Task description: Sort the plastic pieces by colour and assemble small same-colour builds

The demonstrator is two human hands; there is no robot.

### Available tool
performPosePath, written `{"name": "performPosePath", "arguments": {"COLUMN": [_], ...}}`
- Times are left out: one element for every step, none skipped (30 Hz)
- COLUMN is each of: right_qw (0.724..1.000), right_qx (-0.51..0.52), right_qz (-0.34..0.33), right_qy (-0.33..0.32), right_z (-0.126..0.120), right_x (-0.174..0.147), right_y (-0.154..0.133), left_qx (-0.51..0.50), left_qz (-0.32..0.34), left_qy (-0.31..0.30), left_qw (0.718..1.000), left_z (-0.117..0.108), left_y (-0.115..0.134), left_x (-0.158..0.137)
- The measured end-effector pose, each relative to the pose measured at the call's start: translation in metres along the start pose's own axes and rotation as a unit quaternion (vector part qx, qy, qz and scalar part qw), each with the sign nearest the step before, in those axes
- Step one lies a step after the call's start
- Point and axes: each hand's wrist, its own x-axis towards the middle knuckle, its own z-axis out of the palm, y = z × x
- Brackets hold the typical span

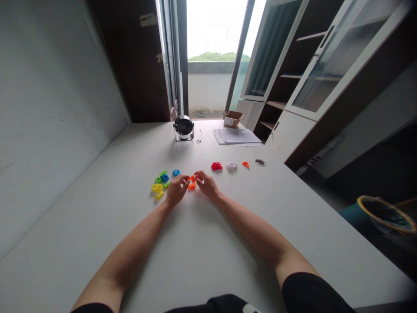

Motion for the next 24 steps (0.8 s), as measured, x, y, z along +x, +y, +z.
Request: {"name": "performPosePath", "arguments": {"right_qw": [1.0,1.0,1.0,0.999,0.999,0.999,0.998,0.998,0.998,0.998,0.997,0.997,0.997,0.997,0.997,0.996,0.996,0.996,0.996,0.996,0.997,0.997,0.997,0.997], "right_qx": [0.0,0.0,-0.001,-0.004,-0.008,-0.011,-0.014,-0.016,-0.018,-0.02,-0.021,-0.023,-0.024,-0.025,-0.025,-0.024,-0.023,-0.022,-0.022,-0.022,-0.023,-0.024,-0.025,-0.026], "right_qz": [-0.006,-0.013,-0.022,-0.032,-0.041,-0.049,-0.055,-0.059,-0.063,-0.066,-0.069,-0.072,-0.074,-0.077,-0.079,-0.08,-0.081,-0.081,-0.081,-0.08,-0.079,-0.077,-0.075,-0.074], "right_qy": [-0.002,-0.005,-0.008,-0.009,-0.01,-0.01,-0.008,-0.006,-0.004,-0.004,-0.004,-0.005,-0.007,-0.008,-0.009,-0.011,-0.012,-0.012,-0.012,-0.012,-0.011,-0.011,-0.011,-0.01], "right_z": [0.0005,0.0009,0.0011,0.0011,0.0008,0.0003,-0.0003,-0.001,-0.0017,-0.0024,-0.0029,-0.0032,-0.0034,-0.0035,-0.0034,-0.0033,-0.0031,-0.0029,-0.0028,-0.0026,-0.0026,-0.0025,-0.0025,-0.0026], "right_x": [0.0,-0.0001,-0.0002,-0.0003,-0.0004,-0.0005,-0.0006,-0.0006,-0.0006,-0.0006,-0.0006,-0.0006,-0.0006,-0.0007,-0.0008,-0.0008,-0.0009,-0.0009,-0.0009,-0.0009,-0.0008,-0.0007,-0.0007,-0.0007], "right_y": [-0.0001,-0.0007,-0.0017,-0.003,-0.0044,-0.0058,-0.0071,-0.0081,-0.0089,-0.0093,-0.0095,-0.0094,-0.0092,-0.0088,-0.0084,-0.008,-0.0077,-0.0074,-0.0071,-0.007,-0.007,-0.007,-0.0072,-0.0075], "left_qx": [0.0,-0.001,-0.003,-0.005,-0.007,-0.009,-0.011,-0.011,-0.012,-0.013,-0.014,-0.015,-0.014,-0.014,-0.013,-0.012,-0.011,-0.011,-0.012,-0.011,-0.011,-0.01,-0.01,-0.01], "left_qz": [-0.003,-0.005,-0.006,-0.007,-0.008,-0.01,-0.012,-0.014,-0.016,-0.019,-0.021,-0.024,-0.027,-0.03,-0.034,-0.038,-0.042,-0.045,-0.047,-0.048,-0.048,-0.046,-0.044,-0.042], "left_qy": [0.001,0.003,0.005,0.007,0.008,0.009,0.011,0.013,0.014,0.015,0.016,0.017,0.017,0.016,0.016,0.014,0.012,0.008,0.004,0.0,-0.003,-0.007,-0.009,-0.01], "left_qw": [1.0,1.0,1.0,1.0,1.0,1.0,1.0,1.0,1.0,1.0,1.0,0.999,0.999,0.999,0.999,0.999,0.999,0.999,0.999,0.999,0.999,0.999,0.999,0.999], "left_z": [0.0001,0.0003,0.0004,0.0005,0.0005,0.0005,0.0005,0.0006,0.0006,0.0007,0.0009,0.001,0.0011,0.0012,0.0012,0.0011,0.0009,0.0007,0.0005,0.0002,0.0,-0.0003,-0.0004,-0.0005], "left_y": [-0.0003,-0.0007,-0.0011,-0.0016,-0.0021,-0.0026,-0.0031,-0.0035,-0.0039,-0.0043,-0.0046,-0.005,-0.0053,-0.0057,-0.0059,-0.0062,-0.0063,-0.0064,-0.0064,-0.0064,-0.0063,-0.0062,-0.0061,-0.006], "left_x": [0.0001,0.0002,0.0004,0.0005,0.0007,0.0008,0.0009,0.001,0.001,0.0011,0.0011,0.0012,0.0013,0.0014,0.0014,0.0015,0.0015,0.0015,0.0014,0.0013,0.0012,0.0012,0.0011,0.0011]}}
